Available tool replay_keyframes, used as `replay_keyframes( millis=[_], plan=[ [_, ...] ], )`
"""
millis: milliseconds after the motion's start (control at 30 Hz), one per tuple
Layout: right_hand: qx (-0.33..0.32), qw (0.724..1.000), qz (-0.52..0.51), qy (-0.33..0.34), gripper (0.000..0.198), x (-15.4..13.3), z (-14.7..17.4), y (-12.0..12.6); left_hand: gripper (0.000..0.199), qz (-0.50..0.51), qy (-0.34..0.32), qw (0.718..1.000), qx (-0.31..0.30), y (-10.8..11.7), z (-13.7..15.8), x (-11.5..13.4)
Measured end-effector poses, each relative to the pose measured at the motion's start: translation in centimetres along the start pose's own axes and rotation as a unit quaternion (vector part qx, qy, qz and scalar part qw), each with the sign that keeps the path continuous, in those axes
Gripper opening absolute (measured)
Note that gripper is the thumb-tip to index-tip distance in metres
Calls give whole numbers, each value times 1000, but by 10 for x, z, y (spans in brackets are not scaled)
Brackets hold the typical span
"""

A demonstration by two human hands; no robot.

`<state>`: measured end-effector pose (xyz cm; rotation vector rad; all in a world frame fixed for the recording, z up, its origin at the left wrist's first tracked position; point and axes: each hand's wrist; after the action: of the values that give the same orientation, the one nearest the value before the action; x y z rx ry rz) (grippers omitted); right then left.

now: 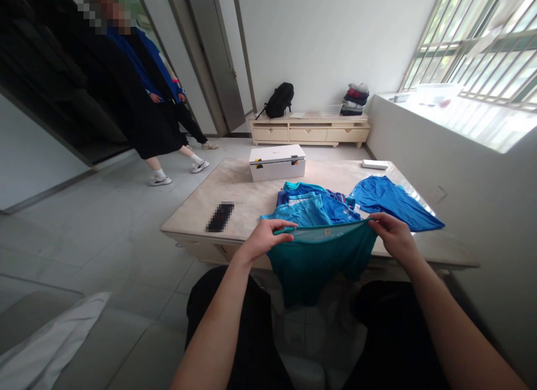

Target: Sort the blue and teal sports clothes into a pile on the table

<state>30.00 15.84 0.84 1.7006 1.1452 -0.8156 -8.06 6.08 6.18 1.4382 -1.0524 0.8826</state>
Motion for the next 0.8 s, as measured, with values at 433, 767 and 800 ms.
replay_keyframes(
  millis=[433,767,800],
  plan=[
    [-70,995,-62,-31,39,-23,6,6,26,94,-74,981,152,-15,-5,-14],
    [-67,997,-19,-27,40,-7,6,2,35,-6,-100,969,227,-18,-7,-15],
    [-48,998,-7,-28,40,-8,6,0,35,-36,-111,967,228,-19,-6,-13]
  ],
)
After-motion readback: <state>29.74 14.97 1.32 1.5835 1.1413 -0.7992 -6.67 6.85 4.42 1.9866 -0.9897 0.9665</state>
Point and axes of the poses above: each hand's wrist, its own z-axis away from the middle knuckle, its own y-axis out of the back of the hand, x = y × z, and after that the axes turned 9 degrees about x, right-handed
